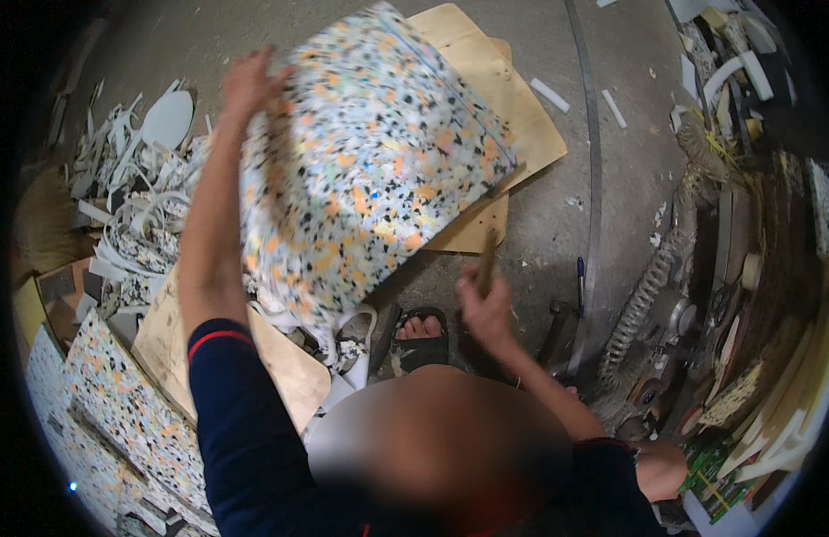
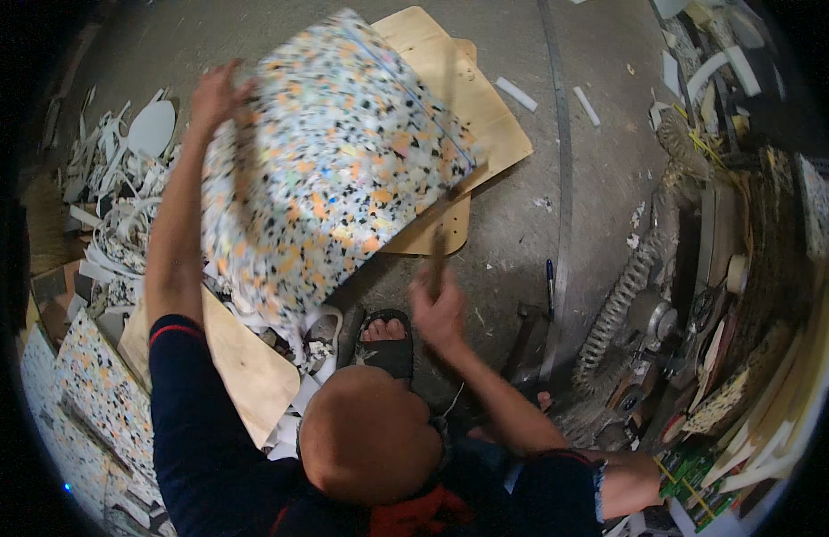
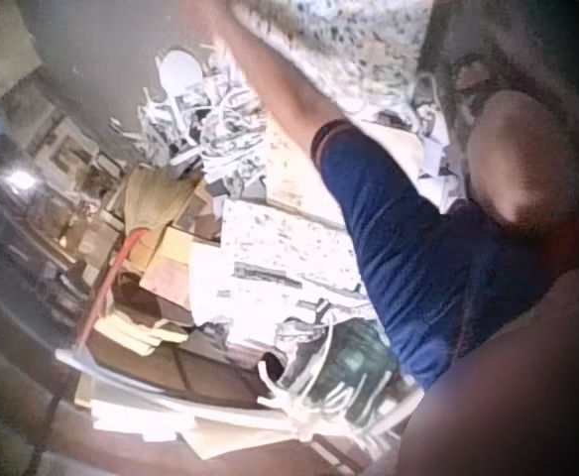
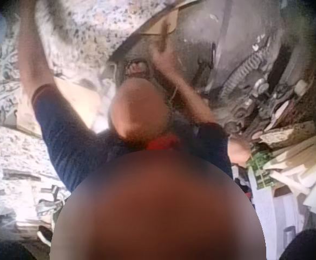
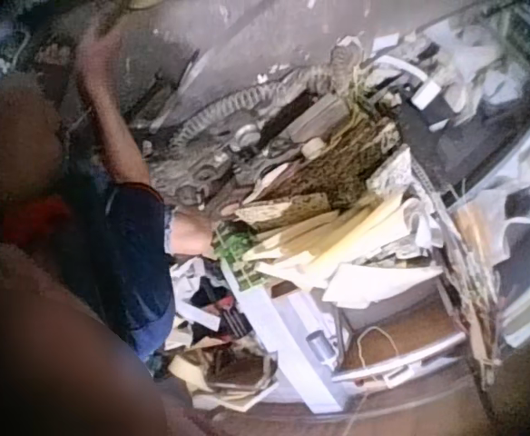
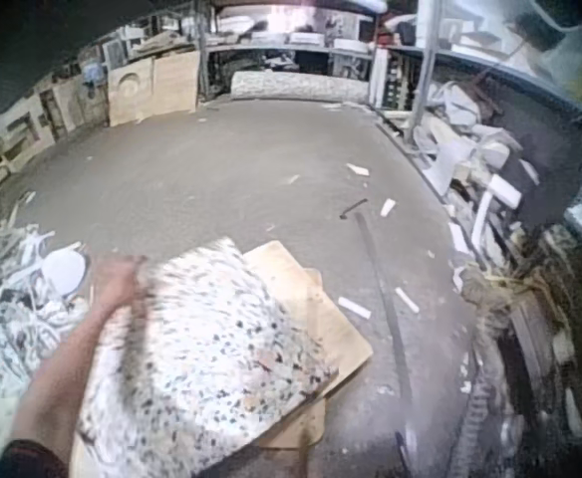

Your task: The person uses a hammer and chisel to cut a speckled composite sheet placed on a wooden board. They trace a curved outline with a pen, then repeatedly strike the chisel along the marked line to separate the material.

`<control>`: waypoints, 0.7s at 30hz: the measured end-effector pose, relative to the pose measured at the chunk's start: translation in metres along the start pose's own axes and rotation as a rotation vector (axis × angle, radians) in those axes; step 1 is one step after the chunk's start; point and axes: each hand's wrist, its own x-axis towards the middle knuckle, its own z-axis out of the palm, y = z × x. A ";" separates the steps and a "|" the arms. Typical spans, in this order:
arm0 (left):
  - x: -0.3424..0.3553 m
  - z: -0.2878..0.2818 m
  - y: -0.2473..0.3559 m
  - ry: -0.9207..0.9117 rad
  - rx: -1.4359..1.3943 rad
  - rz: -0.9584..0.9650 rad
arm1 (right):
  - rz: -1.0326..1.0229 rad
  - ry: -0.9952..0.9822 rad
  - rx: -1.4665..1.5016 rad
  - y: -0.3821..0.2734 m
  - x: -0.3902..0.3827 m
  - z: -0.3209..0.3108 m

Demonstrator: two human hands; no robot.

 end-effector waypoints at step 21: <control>-0.284 -0.016 0.173 -0.452 -0.373 0.391 | -0.131 0.252 -0.168 -0.015 0.159 -0.046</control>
